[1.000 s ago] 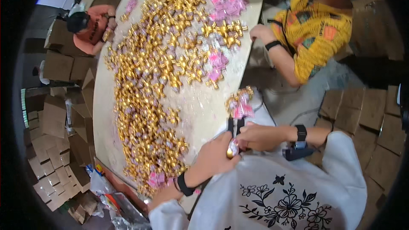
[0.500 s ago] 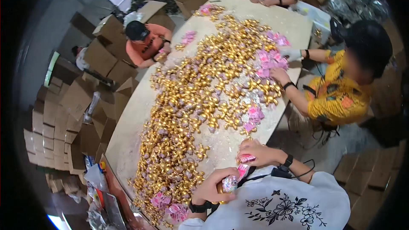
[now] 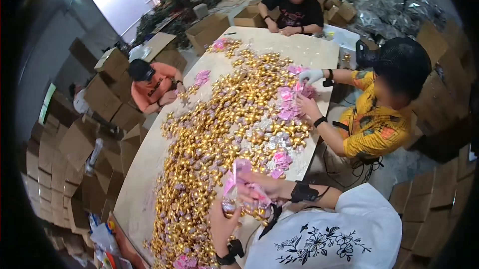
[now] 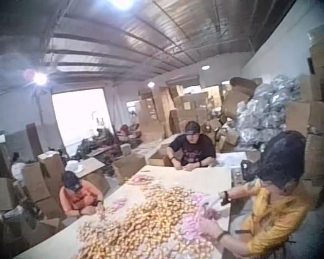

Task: The recorder and several other workers are sorting and packaging small gold and pink decorative items at a large table in a warehouse.

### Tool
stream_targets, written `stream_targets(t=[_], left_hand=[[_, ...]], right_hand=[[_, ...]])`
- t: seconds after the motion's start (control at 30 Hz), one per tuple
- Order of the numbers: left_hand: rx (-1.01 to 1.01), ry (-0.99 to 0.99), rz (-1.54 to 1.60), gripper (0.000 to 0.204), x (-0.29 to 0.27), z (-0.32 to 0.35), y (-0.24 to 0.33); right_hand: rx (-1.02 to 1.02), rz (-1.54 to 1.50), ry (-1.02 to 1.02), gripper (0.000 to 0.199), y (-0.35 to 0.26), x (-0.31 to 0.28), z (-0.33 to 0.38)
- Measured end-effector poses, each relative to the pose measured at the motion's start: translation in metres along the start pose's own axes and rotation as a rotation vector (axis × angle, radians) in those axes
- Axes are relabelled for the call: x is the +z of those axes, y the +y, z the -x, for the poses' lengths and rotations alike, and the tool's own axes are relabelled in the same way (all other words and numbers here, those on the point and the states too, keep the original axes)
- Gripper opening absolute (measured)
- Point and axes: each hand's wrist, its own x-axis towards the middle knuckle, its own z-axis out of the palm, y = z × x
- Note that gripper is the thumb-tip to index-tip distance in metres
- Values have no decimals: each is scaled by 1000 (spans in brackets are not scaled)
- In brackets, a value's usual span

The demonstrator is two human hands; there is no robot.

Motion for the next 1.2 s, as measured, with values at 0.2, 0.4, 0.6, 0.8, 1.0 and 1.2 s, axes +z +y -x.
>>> stream_targets(t=[0.2, 0.4, 0.6, 0.8, 1.0, 1.2], left_hand=[[85, 270, 32, 36, 18, -10, 19], [159, 371, 104, 31, 10, 0, 41], [44, 210, 351, 54, 29, 1, 43], [-85, 232, 404, 49, 36, -4, 29], [-137, 283, 365, 32, 40, -6, 29], [-30, 339, 89, 12, 43, -7, -7]], right_hand=[[-24, -117, 235, 35, 13, -19, -15], [-21, -25, 328, 37, 20, -13, -6], [-182, 136, 243, 33, 40, -1, -7], [17, 336, 244, 36, 55, -16, -12], [250, 431, 278, 52, 25, -7, -1], [210, 533, 261, 67, 27, -31, 7]])
